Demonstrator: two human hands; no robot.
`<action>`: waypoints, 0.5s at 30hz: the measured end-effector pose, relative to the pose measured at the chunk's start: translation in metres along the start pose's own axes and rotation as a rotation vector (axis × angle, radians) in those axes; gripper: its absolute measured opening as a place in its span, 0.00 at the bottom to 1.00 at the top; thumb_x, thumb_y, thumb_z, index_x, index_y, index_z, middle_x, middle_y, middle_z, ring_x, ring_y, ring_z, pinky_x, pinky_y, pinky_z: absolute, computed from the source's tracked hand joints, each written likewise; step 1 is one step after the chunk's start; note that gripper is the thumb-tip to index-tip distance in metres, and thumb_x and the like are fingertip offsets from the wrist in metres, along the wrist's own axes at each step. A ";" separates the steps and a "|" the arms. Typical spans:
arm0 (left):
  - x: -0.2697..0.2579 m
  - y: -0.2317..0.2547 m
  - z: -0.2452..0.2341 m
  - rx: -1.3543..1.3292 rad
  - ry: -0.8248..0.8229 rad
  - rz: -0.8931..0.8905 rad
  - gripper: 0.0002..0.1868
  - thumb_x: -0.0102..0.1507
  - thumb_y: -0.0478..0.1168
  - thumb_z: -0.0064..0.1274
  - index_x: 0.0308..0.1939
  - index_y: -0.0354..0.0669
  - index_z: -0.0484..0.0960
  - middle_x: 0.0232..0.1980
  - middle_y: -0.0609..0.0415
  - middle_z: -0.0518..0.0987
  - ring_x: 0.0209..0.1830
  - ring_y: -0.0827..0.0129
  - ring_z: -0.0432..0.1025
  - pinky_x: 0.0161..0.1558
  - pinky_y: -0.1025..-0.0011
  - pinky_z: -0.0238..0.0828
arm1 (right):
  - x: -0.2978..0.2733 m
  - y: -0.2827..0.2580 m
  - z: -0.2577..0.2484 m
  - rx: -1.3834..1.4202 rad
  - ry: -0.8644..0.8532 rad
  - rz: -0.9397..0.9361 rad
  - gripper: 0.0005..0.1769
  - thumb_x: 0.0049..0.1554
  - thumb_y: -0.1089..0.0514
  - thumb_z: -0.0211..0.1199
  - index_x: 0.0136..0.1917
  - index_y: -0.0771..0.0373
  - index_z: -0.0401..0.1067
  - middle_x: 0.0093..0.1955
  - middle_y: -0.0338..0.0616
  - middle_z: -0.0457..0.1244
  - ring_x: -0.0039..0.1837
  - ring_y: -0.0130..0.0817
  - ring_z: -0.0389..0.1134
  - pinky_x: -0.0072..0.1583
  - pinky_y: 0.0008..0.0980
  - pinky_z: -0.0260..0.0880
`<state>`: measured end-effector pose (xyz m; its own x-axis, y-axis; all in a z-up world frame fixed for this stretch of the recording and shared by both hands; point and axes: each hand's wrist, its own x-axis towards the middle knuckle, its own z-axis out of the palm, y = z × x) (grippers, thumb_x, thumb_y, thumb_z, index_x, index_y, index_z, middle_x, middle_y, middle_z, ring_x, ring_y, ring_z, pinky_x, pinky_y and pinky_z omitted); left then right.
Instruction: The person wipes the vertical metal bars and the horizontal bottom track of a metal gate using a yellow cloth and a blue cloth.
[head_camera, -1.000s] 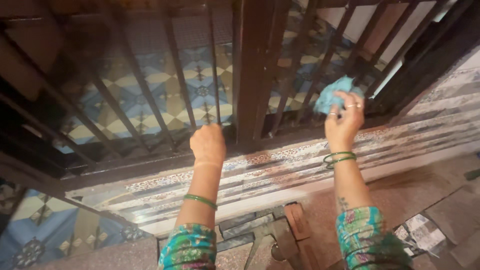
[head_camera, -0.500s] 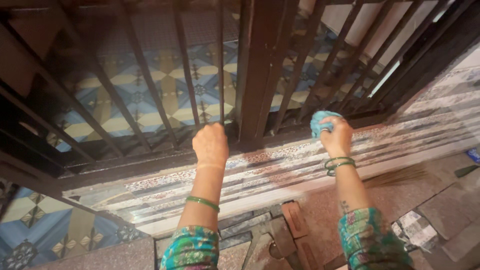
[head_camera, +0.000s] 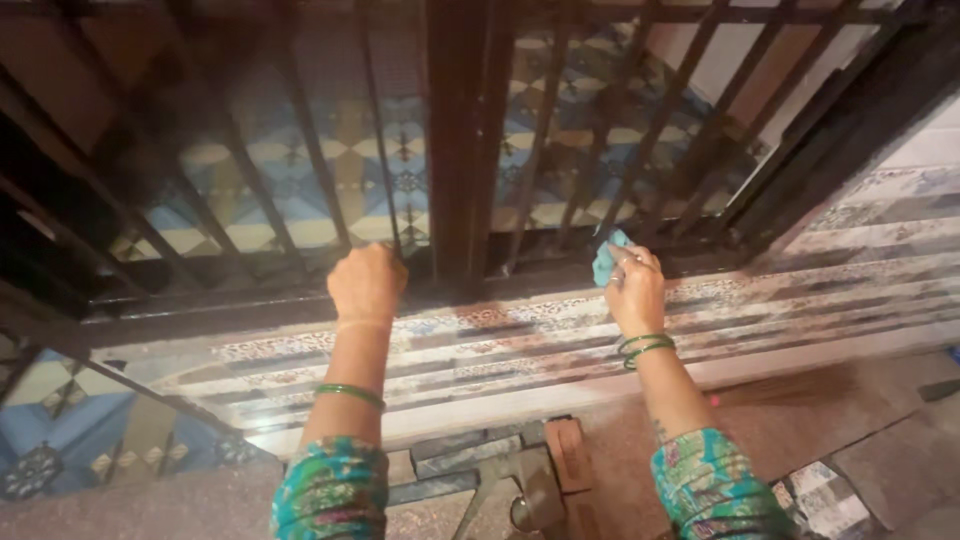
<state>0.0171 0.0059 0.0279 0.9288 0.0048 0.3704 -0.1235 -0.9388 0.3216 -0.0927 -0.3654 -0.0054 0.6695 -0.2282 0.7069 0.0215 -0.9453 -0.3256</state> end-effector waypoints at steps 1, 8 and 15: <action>-0.002 0.002 0.005 0.012 0.015 -0.009 0.13 0.62 0.42 0.50 0.29 0.44 0.88 0.33 0.39 0.84 0.35 0.45 0.81 0.38 0.54 0.80 | -0.003 0.002 -0.008 0.034 -0.005 0.011 0.20 0.51 0.72 0.59 0.55 0.62 0.81 0.57 0.54 0.68 0.60 0.53 0.69 0.64 0.44 0.70; -0.029 0.002 0.021 -0.001 0.267 0.093 0.11 0.67 0.40 0.50 0.37 0.40 0.85 0.31 0.43 0.82 0.28 0.49 0.80 0.29 0.55 0.77 | 0.042 0.000 -0.070 0.212 0.349 -0.031 0.23 0.56 0.73 0.58 0.63 0.62 0.78 0.61 0.56 0.67 0.63 0.53 0.68 0.64 0.42 0.70; -0.073 0.042 0.007 -0.052 0.328 0.089 0.09 0.65 0.41 0.55 0.33 0.42 0.83 0.28 0.46 0.82 0.28 0.57 0.79 0.33 0.60 0.77 | 0.057 0.002 -0.055 0.306 0.195 -0.113 0.23 0.53 0.76 0.58 0.58 0.60 0.80 0.59 0.53 0.64 0.57 0.46 0.69 0.56 0.37 0.71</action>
<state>-0.0537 -0.0368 0.0083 0.7528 0.0421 0.6569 -0.2248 -0.9215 0.3167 -0.0954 -0.3928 0.0690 0.4966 -0.1942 0.8460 0.3277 -0.8606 -0.3899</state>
